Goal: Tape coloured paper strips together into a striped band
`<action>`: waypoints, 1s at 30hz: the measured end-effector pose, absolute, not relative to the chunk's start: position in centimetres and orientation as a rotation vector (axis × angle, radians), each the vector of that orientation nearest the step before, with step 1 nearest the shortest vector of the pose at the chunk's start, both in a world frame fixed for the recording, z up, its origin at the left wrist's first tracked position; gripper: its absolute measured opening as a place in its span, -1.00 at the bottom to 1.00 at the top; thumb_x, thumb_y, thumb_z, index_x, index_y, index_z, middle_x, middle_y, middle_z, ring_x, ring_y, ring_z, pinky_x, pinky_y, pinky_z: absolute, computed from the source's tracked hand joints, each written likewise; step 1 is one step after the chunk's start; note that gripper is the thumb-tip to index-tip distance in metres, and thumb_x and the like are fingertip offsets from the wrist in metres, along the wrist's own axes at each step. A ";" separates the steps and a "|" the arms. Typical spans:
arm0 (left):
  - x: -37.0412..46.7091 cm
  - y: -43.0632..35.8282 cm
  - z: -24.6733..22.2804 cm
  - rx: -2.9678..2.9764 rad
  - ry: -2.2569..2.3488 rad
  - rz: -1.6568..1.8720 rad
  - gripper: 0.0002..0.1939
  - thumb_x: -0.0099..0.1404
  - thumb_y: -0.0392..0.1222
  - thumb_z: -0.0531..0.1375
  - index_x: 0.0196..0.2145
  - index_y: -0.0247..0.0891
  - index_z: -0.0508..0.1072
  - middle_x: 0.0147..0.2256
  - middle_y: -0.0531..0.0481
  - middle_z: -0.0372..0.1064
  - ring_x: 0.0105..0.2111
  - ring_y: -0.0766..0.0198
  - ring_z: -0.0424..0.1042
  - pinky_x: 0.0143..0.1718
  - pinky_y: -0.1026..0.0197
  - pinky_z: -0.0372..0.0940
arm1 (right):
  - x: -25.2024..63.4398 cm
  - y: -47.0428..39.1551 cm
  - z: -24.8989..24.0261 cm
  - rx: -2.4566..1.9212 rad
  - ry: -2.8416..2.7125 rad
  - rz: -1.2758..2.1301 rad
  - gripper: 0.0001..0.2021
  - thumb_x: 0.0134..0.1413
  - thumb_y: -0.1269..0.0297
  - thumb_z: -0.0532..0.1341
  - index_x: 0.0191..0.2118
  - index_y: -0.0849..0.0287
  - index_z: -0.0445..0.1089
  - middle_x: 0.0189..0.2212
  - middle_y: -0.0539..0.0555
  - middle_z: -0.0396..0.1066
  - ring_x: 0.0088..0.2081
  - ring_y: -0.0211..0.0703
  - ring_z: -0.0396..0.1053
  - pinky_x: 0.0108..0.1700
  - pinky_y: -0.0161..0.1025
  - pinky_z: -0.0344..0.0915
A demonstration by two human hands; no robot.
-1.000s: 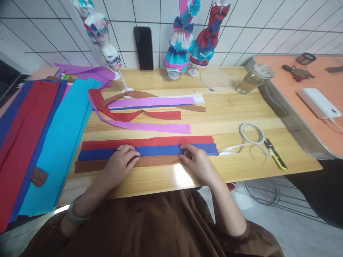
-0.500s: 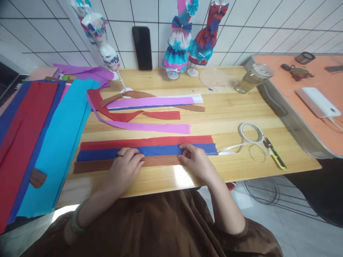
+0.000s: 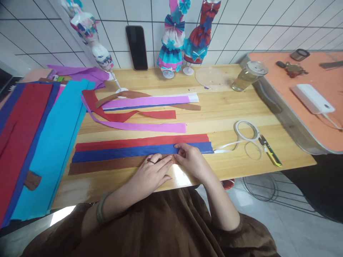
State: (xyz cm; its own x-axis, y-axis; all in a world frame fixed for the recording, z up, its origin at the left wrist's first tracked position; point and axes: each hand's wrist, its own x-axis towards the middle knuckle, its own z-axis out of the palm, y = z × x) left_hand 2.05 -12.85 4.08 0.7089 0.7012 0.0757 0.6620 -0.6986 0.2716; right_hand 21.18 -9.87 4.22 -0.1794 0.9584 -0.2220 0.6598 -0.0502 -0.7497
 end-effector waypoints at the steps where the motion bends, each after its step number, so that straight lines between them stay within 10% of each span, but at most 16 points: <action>1: 2.2 -12.8 4.1 2.699 1.095 0.247 -0.54 0.24 -0.02 0.11 0.05 -0.24 0.24 0.10 -0.13 0.20 -0.02 0.11 0.21 -0.02 0.04 0.14 | 21.2 -9.9 4.3 -1.711 -1.863 1.089 -0.75 0.01 0.29 0.13 -0.15 0.20 0.34 -0.52 -0.03 0.31 -0.49 -0.25 0.26 -0.41 -0.28 0.20; 30: 3.3 -12.8 4.9 2.760 1.115 0.144 -0.62 0.26 -0.07 0.10 -0.03 -0.31 0.29 0.04 -0.14 0.23 -0.03 0.11 0.19 0.00 0.07 0.13 | 21.9 -10.2 4.2 -1.629 -1.722 1.122 -0.73 0.05 0.20 0.15 -0.15 0.19 0.36 -0.57 -0.05 0.22 -0.52 -0.28 0.22 -0.43 -0.28 0.22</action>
State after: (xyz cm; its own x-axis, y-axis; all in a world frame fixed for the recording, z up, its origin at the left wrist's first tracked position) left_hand 3.34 -12.76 4.85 0.7171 0.6964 0.0288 0.6809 -0.7088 0.1844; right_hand 21.92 -10.24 4.21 -0.1476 0.9742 -0.1707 0.5497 -0.0627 -0.8330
